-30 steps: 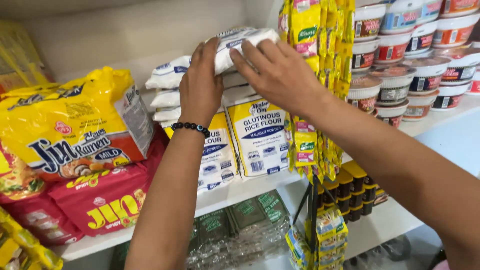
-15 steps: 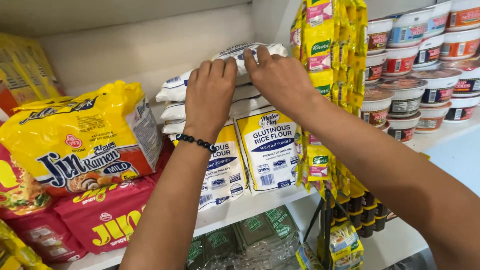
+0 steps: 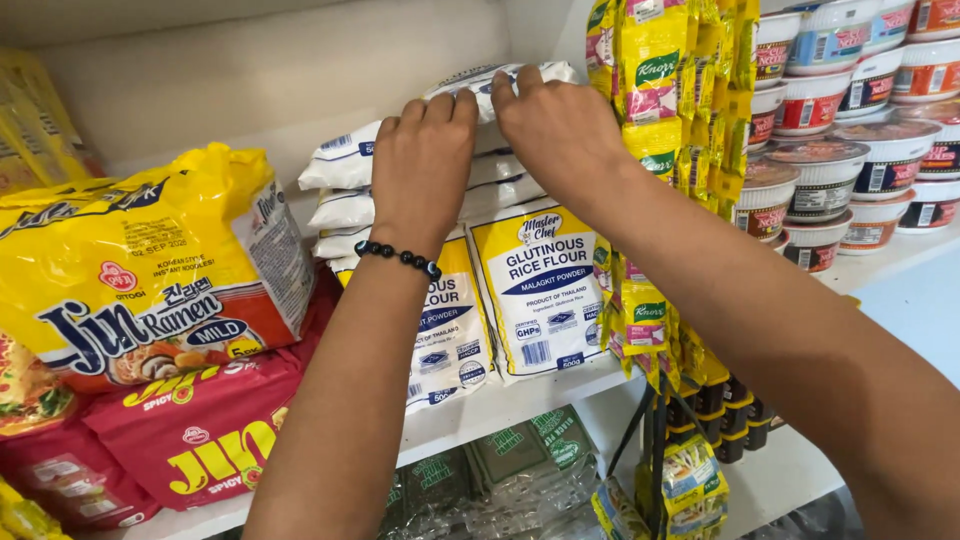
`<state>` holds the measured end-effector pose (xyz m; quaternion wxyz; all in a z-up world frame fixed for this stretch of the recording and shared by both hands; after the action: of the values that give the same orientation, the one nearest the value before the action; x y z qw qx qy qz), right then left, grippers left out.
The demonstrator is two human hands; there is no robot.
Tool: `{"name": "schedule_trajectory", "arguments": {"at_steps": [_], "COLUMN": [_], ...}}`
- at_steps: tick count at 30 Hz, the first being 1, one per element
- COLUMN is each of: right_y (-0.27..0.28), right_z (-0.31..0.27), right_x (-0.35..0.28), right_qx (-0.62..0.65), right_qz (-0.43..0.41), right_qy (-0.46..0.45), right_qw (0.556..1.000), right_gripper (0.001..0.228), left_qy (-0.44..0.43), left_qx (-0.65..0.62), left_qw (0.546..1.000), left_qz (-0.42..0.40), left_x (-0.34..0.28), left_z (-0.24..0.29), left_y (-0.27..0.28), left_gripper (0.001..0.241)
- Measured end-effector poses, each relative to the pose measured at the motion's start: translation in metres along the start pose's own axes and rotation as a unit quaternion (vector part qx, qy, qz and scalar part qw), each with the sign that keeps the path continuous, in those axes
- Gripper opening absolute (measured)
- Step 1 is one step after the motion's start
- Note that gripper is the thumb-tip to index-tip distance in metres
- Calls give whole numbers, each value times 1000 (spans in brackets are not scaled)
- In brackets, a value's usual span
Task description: Organizing and stacking bags of glutinous rice flour and other grocery items on store shelves.
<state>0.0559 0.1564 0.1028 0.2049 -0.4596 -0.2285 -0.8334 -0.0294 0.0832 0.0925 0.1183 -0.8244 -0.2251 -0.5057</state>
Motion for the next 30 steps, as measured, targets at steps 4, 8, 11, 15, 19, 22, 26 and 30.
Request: {"name": "schedule_trajectory", "arguments": {"at_steps": [4, 8, 11, 15, 19, 22, 26, 30], "right_y": [-11, -19, -27, -34, -40, -44, -52, -58], "right_z": [2, 3, 2, 4, 10, 11, 14, 17], "right_x": [6, 11, 14, 18, 20, 20, 22, 23], "right_qx": [0, 0, 17, 20, 41, 45, 55, 57], "right_qz": [-13, -22, -7, 9, 15, 17, 9, 9], "right_qy": [-11, -15, -13, -19, -35, -35, -39, -49], "right_qw": [1000, 1000, 1000, 1000, 998, 998, 998, 997], "right_gripper": [36, 35, 30, 22, 13, 14, 13, 12], "left_qy": [0, 0, 3, 10, 9, 15, 11, 14], "left_qx": [14, 17, 13, 26, 33, 29, 25, 11], "left_qw": [1000, 1000, 1000, 999, 999, 999, 999, 1000], "left_qz": [-12, -20, -20, -23, -9, -23, -19, -14], "left_x": [4, 6, 7, 7, 8, 10, 11, 12], "left_z": [-1, -4, -6, -8, -7, -7, -6, -7], "left_y": [-11, -18, -23, -31, -36, -43, -49, -54], "left_gripper": [20, 15, 13, 13, 17, 15, 15, 16]}}
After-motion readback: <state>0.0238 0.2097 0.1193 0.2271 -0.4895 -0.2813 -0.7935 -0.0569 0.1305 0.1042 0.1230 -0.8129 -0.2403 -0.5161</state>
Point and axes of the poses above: each hand's wrist, its own x-axis towards the middle knuckle, its own y-axis out of the back of the hand, z = x × y, the point moved 7 cm from there along x, towards the middle knuckle, and after that the axes turned 1 degree about z, right-handed, at the moved point
